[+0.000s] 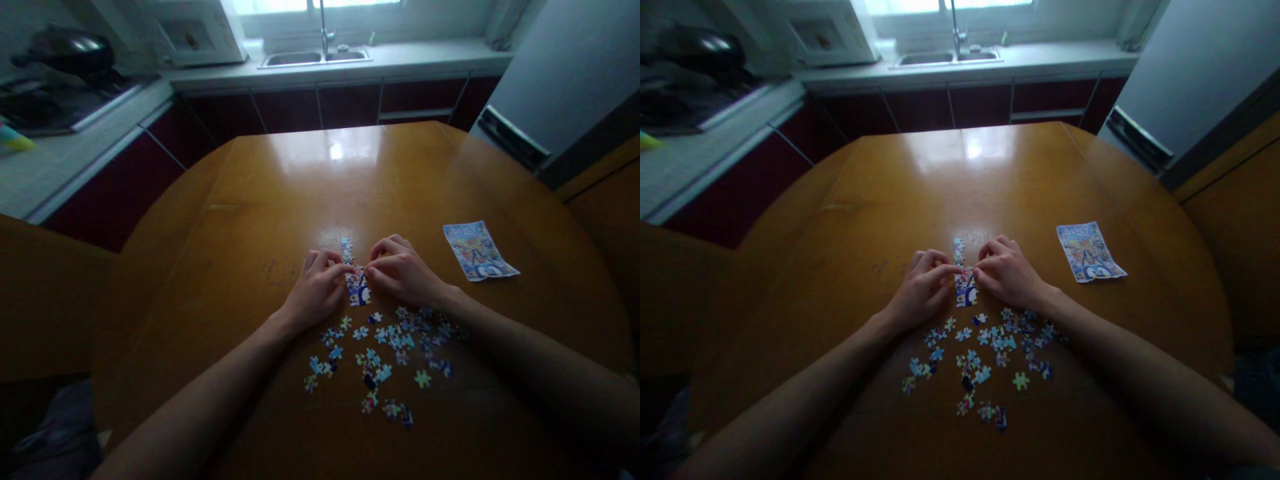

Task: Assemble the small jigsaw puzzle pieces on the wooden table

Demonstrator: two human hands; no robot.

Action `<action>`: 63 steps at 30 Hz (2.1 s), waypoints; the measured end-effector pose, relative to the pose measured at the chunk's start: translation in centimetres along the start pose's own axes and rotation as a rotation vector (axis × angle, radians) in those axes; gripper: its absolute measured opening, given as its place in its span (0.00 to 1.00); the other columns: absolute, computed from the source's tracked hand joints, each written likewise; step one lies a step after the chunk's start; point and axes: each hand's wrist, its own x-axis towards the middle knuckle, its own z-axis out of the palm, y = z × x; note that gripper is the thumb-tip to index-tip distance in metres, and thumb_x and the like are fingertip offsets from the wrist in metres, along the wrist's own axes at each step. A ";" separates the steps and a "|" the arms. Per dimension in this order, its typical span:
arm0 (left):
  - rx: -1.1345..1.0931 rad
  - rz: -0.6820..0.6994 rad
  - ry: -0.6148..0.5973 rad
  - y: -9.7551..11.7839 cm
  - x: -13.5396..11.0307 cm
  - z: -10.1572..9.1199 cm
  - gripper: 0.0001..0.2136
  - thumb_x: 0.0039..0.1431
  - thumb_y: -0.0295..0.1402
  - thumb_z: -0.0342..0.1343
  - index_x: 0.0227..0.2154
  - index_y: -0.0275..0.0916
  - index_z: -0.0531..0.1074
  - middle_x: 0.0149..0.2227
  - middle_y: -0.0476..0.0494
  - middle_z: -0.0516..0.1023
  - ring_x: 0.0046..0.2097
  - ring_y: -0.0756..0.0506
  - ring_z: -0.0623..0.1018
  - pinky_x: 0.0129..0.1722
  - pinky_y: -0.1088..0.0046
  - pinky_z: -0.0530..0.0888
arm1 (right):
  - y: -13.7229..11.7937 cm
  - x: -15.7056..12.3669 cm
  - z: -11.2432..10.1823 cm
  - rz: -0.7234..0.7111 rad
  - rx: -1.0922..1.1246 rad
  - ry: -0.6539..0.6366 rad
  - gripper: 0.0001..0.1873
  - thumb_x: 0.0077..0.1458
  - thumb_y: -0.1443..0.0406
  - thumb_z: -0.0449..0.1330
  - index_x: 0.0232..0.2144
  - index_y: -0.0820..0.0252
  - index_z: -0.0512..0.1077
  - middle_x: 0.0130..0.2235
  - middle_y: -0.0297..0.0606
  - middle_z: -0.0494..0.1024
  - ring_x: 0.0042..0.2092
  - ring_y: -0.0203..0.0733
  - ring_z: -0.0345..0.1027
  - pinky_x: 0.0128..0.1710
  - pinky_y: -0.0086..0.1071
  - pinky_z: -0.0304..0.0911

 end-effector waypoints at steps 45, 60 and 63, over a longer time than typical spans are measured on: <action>0.023 -0.010 -0.032 -0.2 -0.1 0.1 0.20 0.58 0.17 0.51 0.49 0.43 0.72 0.48 0.42 0.67 0.52 0.40 0.64 0.55 0.56 0.69 | 0.7 0.1 0.8 0.017 0.092 0.171 0.10 0.62 0.65 0.58 0.29 0.56 0.78 0.40 0.40 0.75 0.47 0.47 0.63 0.49 0.44 0.60; -0.006 -0.029 0.019 -0.2 0.0 0.1 0.15 0.59 0.19 0.52 0.44 0.42 0.74 0.45 0.43 0.68 0.50 0.41 0.65 0.52 0.58 0.70 | 1.2 -0.1 1.2 -0.053 0.033 0.138 0.08 0.58 0.70 0.61 0.30 0.53 0.78 0.42 0.39 0.75 0.48 0.48 0.63 0.49 0.46 0.60; 0.021 -0.088 0.036 -0.3 0.0 0.2 0.17 0.57 0.17 0.52 0.44 0.42 0.73 0.46 0.43 0.69 0.51 0.41 0.65 0.54 0.56 0.68 | 1.3 -0.1 1.3 -0.055 0.028 0.125 0.09 0.58 0.70 0.60 0.30 0.53 0.78 0.43 0.39 0.75 0.48 0.48 0.63 0.49 0.47 0.59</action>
